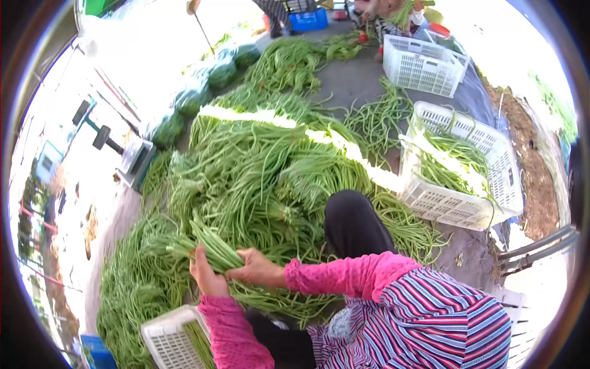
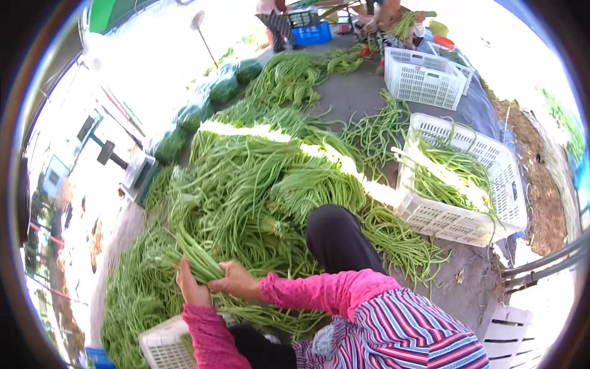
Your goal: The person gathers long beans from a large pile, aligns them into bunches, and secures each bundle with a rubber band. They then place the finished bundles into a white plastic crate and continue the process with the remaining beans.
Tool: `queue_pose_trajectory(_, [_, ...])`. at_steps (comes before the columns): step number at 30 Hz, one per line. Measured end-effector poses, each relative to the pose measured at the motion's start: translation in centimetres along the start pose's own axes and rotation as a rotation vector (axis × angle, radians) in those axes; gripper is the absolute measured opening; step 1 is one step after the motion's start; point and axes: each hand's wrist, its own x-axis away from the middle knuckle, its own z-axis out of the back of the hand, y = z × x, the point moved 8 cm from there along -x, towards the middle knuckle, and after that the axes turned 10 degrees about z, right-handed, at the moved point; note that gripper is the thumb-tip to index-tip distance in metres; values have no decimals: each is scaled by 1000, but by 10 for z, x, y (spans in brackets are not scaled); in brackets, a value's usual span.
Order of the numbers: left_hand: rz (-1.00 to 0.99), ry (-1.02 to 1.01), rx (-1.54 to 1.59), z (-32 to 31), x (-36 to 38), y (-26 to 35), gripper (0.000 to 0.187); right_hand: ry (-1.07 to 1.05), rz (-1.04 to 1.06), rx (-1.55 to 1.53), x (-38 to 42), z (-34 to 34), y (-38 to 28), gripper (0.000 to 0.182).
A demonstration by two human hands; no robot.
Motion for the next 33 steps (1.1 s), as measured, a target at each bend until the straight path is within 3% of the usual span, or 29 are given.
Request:
queue_pose_trajectory(2, [280,71,544,-10,-5,-45,42,15,31,11,-7,2,3,36])
queue_pose_trajectory(5, [502,83,967,-14,-2,-44,44,-42,-80,23,2,1,-11,30])
queue_pose_trajectory(8, [592,-76,1026,-20,-7,-36,33,-114,-11,24,-2,-4,-11,27])
queue_pose_trajectory(9, [668,-74,1156,-21,-2,-37,35,-118,-9,49,1,-3,-10,22])
queue_pose_trajectory(12, [633,-53,1234,-15,-4,-52,33,-229,-94,-88,18,-11,-13,15])
queue_pose_trajectory(14, [648,-7,1258,-10,-10,-51,27,-247,-135,-52,32,0,-2,12])
queue_pose_trajectory(16, [825,270,1291,8,-19,-100,23,-267,-269,-31,56,16,7,12])
queue_pose_trajectory(17, [792,350,1314,20,-21,-105,22,-268,-267,-27,61,26,3,12])
queue_pose_trajectory(19, [773,368,1275,29,-21,-105,23,-75,-288,-109,60,57,-9,17])
queue_pose_trajectory(23, [772,338,1145,28,-22,-128,22,167,-86,-175,23,111,-97,18])
queue_pose_trajectory(25, [747,303,1098,24,-23,-124,21,232,142,-79,7,137,-163,17])
queue_pose_trajectory(29, [798,223,1064,13,-20,-92,20,411,593,395,16,189,-319,16])
queue_pose_trajectory(33, [828,183,947,5,-17,-93,24,585,1023,845,81,222,-461,22])
